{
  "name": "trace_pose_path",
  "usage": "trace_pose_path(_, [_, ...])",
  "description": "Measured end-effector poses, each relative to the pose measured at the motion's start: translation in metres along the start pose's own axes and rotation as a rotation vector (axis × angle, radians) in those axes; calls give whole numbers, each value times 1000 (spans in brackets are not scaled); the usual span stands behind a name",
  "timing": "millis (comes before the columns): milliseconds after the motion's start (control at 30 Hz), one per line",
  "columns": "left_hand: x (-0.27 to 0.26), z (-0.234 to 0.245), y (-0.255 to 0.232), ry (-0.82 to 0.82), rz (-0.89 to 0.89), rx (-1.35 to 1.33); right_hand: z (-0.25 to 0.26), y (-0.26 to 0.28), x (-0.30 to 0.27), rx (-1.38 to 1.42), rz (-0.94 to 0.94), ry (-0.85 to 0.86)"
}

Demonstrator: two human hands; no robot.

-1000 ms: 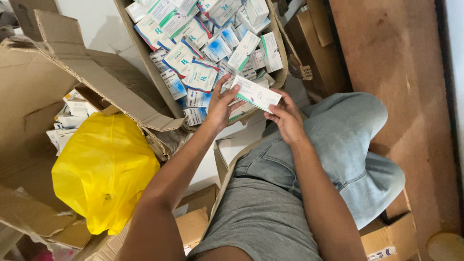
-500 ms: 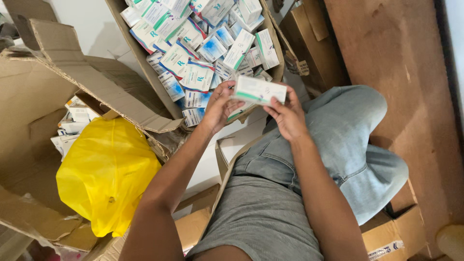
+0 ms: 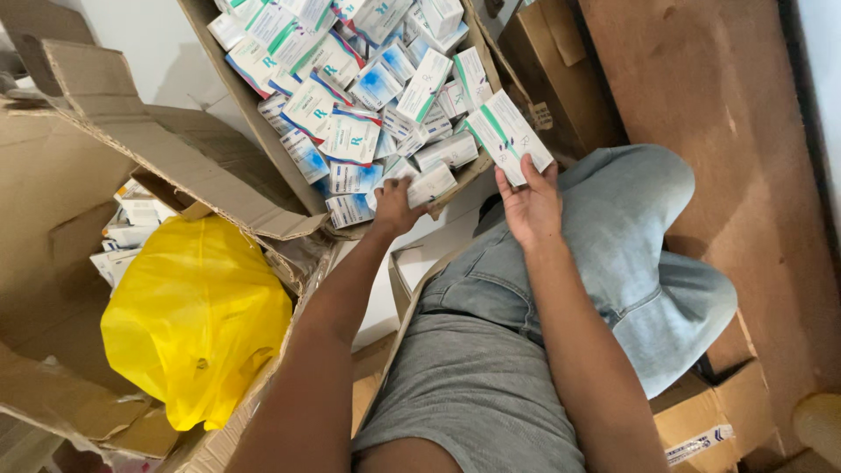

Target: The person sits on the floor and repeatedly picks up small white and green boxes from a large cardboard box. They place the boxes onto a wooden shelf, arranging them in neat rows next to existing stacks.

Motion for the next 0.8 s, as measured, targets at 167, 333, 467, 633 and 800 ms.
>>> trace_pose_path(167, [-2,-2,12,59,109,41,2,3,-5,-66,-18,-50])
trace_pose_path(333, [-3,2,18,-7,221,-62,0,2,-3,-86,-44,-44])
trace_pose_path(467, [-11,9,14,-21,317,-473,-4,2,-6,-69,-41,-28])
trace_pose_path(633, [-9,53,-11,-24,252,-1327,9,6,-4,-93,24,-111])
trace_pose_path(800, [4,149,-25,-31,125,-1421,10,3,3,-31,64,-51])
Point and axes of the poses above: each hand's wrist, its own x-axis towards the middle knuckle, its own z-axis out of the back of the hand, y = z × x, the point moved 5 cm from there along x, towards the middle knuckle, and after that the axes turned 1 degree about x, right-handed, at the moved point
